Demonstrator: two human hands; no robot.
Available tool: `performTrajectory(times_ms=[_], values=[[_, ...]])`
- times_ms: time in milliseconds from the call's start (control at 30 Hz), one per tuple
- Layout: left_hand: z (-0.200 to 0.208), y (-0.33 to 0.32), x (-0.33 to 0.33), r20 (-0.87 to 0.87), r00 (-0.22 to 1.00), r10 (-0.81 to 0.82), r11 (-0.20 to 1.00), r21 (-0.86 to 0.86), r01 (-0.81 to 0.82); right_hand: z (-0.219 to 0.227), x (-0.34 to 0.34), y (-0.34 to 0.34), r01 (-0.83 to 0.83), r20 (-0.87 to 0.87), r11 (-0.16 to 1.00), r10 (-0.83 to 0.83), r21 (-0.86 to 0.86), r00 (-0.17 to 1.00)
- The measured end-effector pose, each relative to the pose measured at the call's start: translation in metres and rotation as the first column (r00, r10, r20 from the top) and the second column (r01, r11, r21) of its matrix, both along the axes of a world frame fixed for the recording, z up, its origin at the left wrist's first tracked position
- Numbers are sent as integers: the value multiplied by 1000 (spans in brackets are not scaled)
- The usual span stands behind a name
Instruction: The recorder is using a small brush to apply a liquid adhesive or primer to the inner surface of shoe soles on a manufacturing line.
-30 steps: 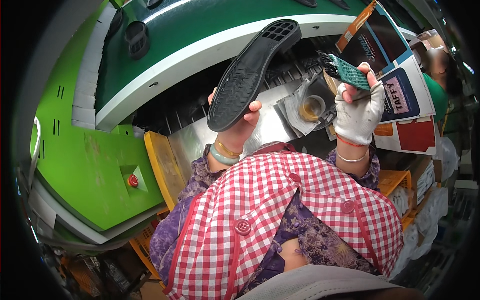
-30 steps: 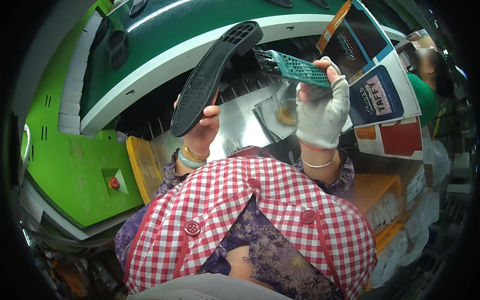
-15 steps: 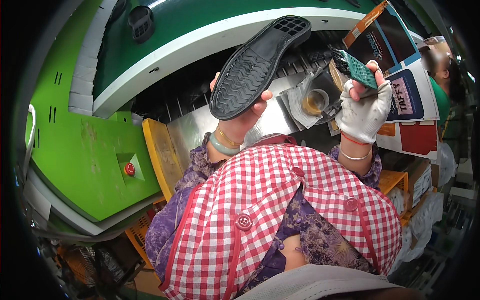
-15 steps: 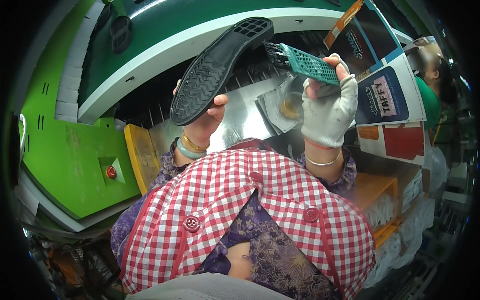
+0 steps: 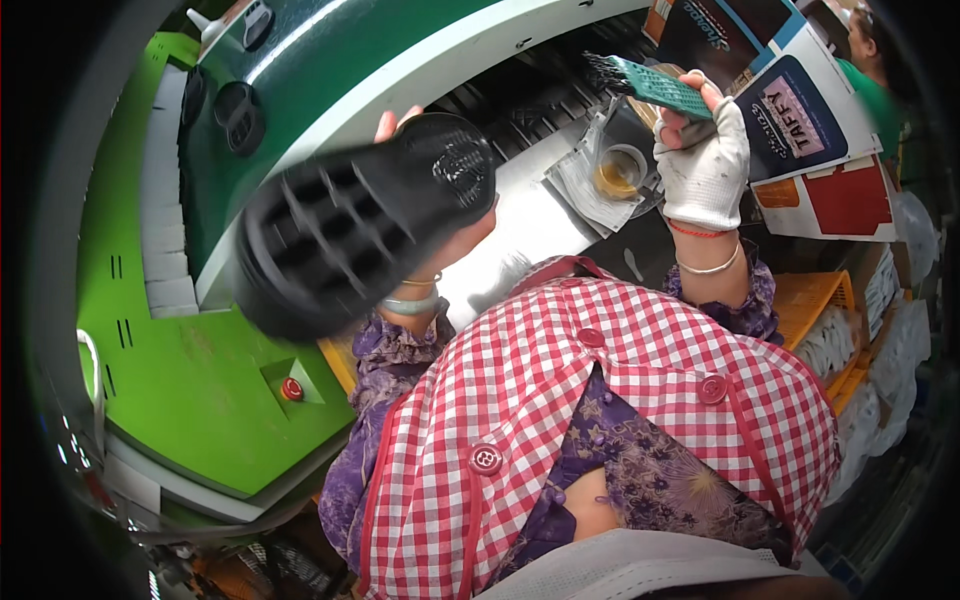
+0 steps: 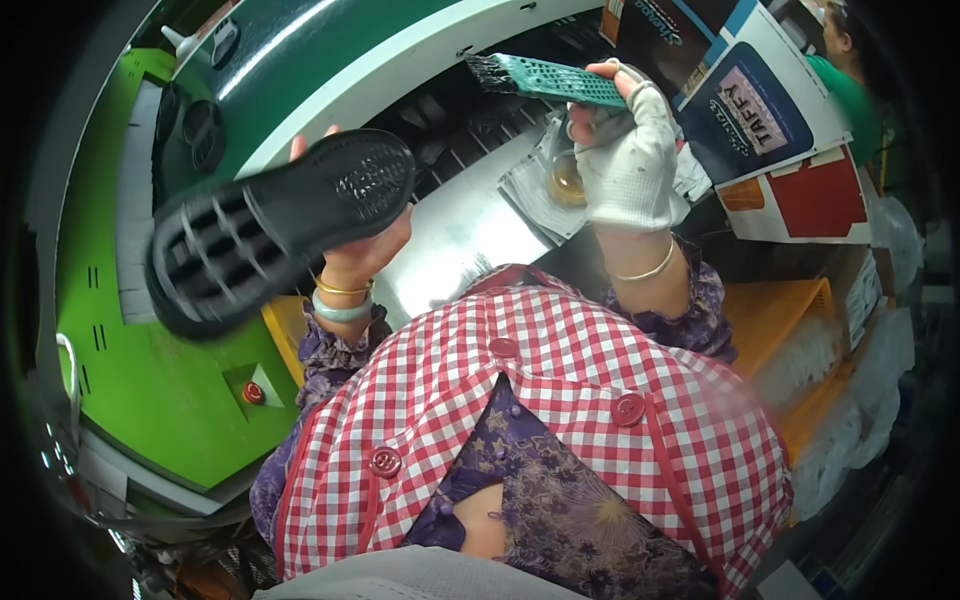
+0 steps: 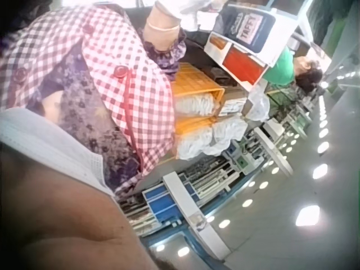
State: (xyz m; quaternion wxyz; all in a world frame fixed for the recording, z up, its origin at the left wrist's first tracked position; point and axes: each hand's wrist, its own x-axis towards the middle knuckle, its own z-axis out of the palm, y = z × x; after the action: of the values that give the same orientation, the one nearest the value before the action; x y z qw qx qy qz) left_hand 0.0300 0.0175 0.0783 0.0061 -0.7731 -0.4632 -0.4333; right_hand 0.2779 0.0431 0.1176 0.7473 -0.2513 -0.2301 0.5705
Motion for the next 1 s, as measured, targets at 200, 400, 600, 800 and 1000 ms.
performTrajectory(times_ms=[200, 400, 600, 800, 1000], values=[[-15, 33, -21, 334, 921, -199, 954, 282, 104, -14, 5, 6, -75, -26, 997, 75, 6, 997], [6, 39, -22, 155, 917, -367, 829, 502, 247, -14, 5, 7, -68, 8, 998, 68, -15, 998], [-14, 48, -37, 282, 796, -535, 804, 458, 378, -14, 6, 6, -77, 19, 997, 77, -10, 997], [5, 27, -3, 738, 576, -351, 920, 157, 359, -21, 15, 6, -54, 35, 998, 53, 16, 998], [20, 20, 8, 987, 59, -148, 645, 51, 763, -37, 29, 0, -6, -14, 998, 5, -64, 1000]])
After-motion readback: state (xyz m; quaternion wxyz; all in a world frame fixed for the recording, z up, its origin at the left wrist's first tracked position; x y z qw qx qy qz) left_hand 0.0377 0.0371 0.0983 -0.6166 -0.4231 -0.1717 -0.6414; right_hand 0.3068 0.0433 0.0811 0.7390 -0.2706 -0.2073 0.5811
